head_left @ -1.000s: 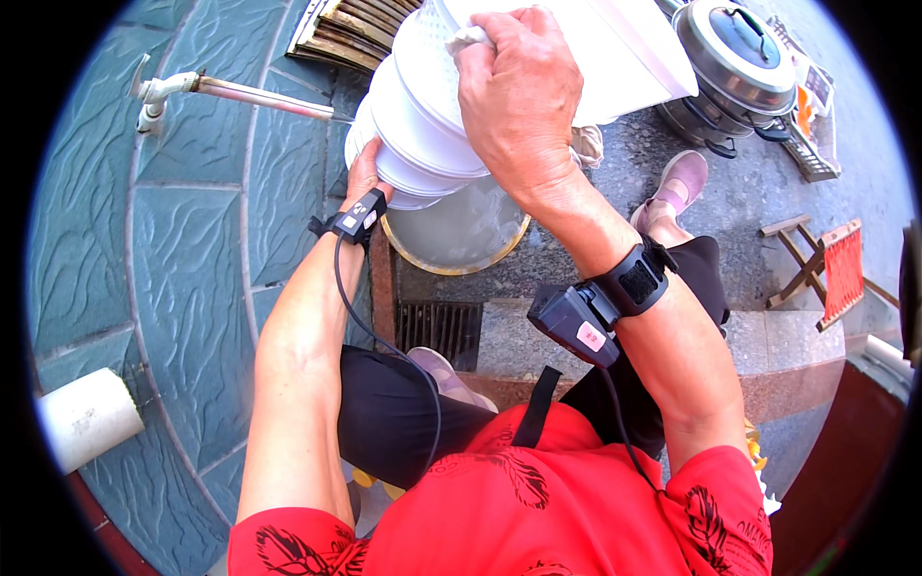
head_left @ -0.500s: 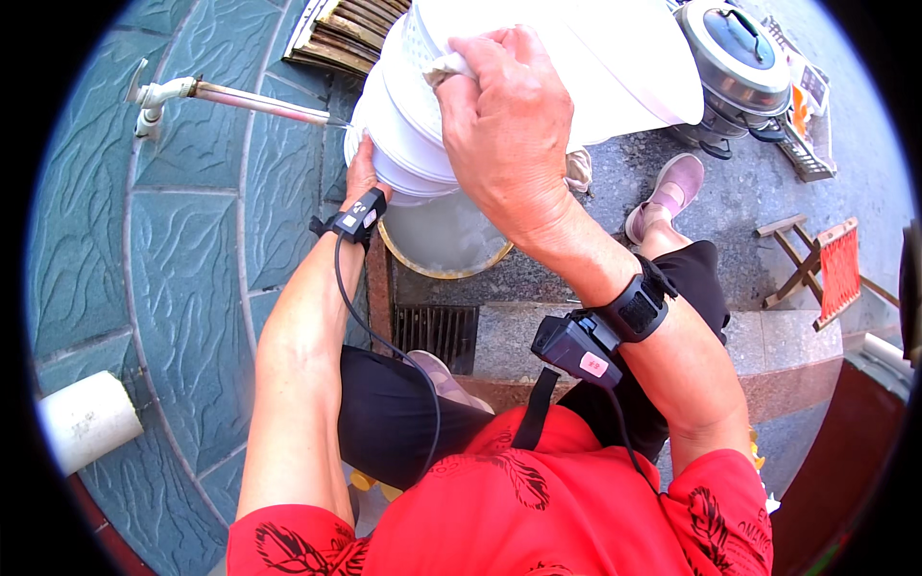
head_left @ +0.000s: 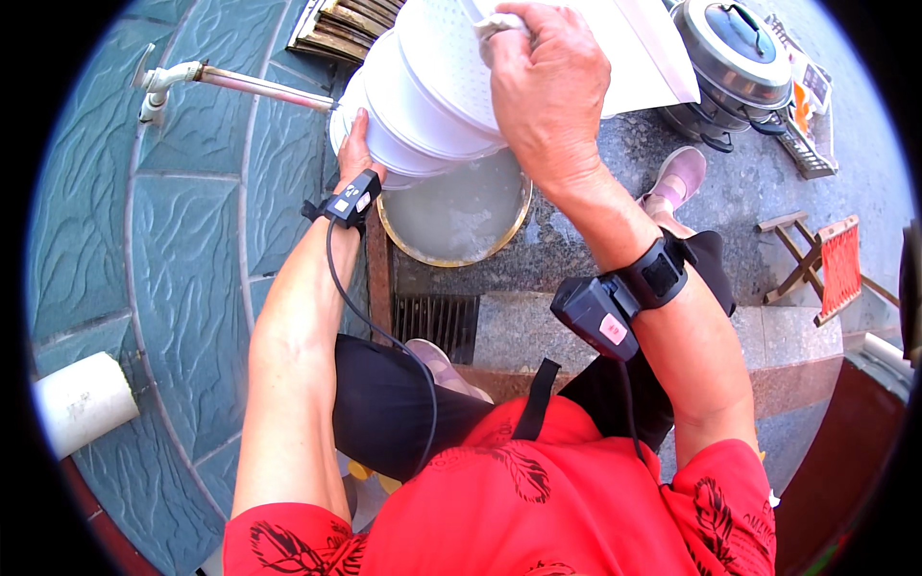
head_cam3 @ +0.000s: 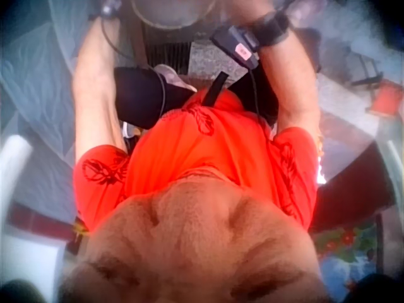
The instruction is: The person washes a stack of white plastic containers under running water from a tap. They scrub the exterior and interior with a cloth, rinse the items, and place them into a larger white basin. The person also rinses the cloth and briefly handles a small metal tool.
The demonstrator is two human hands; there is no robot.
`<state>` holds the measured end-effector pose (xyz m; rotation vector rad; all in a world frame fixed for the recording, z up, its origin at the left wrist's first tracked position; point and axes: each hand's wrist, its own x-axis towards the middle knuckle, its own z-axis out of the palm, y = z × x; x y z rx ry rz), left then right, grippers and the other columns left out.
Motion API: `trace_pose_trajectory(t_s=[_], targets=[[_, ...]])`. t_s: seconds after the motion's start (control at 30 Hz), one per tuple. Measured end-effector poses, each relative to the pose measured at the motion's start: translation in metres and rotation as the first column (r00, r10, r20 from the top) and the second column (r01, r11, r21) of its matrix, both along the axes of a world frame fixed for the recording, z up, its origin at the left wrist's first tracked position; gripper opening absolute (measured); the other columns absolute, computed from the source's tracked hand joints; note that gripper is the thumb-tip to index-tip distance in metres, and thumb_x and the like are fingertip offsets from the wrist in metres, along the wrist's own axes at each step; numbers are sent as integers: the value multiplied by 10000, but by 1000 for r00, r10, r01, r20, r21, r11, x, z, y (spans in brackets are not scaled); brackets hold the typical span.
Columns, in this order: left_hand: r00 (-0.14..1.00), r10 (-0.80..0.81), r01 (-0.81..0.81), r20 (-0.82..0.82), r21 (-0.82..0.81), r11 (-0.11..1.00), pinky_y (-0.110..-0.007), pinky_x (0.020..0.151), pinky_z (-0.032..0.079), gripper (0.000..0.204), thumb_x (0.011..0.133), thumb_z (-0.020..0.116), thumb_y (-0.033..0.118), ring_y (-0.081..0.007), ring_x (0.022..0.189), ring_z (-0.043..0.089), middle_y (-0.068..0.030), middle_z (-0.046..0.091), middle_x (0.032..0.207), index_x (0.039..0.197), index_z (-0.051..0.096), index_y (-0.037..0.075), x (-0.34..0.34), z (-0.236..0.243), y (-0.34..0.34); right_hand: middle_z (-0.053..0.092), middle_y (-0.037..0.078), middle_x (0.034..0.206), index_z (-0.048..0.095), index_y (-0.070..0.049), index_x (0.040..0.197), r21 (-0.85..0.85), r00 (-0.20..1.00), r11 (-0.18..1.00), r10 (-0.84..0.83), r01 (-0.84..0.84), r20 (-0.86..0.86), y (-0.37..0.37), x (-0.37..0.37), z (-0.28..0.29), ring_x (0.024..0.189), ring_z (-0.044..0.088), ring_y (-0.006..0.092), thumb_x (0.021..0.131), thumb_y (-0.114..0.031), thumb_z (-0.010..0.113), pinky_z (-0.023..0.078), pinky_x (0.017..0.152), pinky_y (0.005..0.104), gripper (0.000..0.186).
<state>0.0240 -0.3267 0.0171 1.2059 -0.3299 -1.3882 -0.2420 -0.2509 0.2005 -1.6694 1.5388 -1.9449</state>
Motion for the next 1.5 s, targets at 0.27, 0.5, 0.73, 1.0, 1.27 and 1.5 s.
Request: trace_pose_trajectory(t_s=[0.27, 0.5, 0.73, 1.0, 1.27, 1.5], targets=[[998, -33, 29, 52, 72, 997, -506, 1125, 316, 639, 870, 711, 200, -355, 1307, 443, -170, 478, 1423, 1403, 415, 10, 5, 9, 23, 634, 215, 714, 673, 34, 806, 177, 988, 982, 44, -70, 150, -3, -22, 14, 677, 628, 369, 823, -86, 536, 483, 673, 434, 184], [968, -71, 37, 241, 141, 989, -469, 1069, 390, 578, 837, 682, 78, -382, 1226, 520, -263, 525, 1335, 1340, 445, -82, -15, 54, 81, 639, 205, 659, 678, 33, 756, 380, 983, 924, -29, -42, 180, 3, -50, 11, 607, 629, 311, 770, -137, 516, 473, 638, 423, 235], [954, 13, -36, 300, 71, 997, -447, 973, 471, 489, 792, 656, 4, -362, 1085, 608, -237, 610, 1198, 1246, 509, -104, -30, 77, 126, 602, 186, 609, 658, 67, 741, 510, 964, 853, -32, -112, 265, 3, -77, -14, 581, 589, 254, 758, -119, 510, 461, 613, 417, 238], [978, 149, -150, 146, -1, 989, -448, 974, 460, 531, 786, 706, 88, -341, 1088, 595, -201, 613, 1183, 1260, 510, -48, -26, 47, 158, 561, 22, 572, 663, 16, 734, 231, 866, 876, 316, -423, 387, 50, -58, 30, 544, 506, 71, 849, -69, 492, 406, 525, 255, 223], [980, 156, -153, -121, 40, 987, -449, 1064, 390, 475, 895, 599, 148, -338, 1221, 508, -199, 530, 1330, 1305, 475, -57, -45, 27, 175, 624, 256, 734, 671, 41, 796, 38, 943, 949, 316, -314, -104, 94, -30, 77, 723, 630, 391, 811, -109, 532, 491, 710, 439, 205], [960, 131, -148, -246, -54, 987, -382, 1059, 397, 378, 910, 562, 192, -261, 1205, 524, -115, 586, 1293, 1216, 562, -29, -42, 1, 173, 605, 263, 793, 628, 39, 795, -5, 911, 946, 311, -325, -269, 141, 6, 92, 774, 609, 431, 819, -88, 548, 490, 719, 490, 152]])
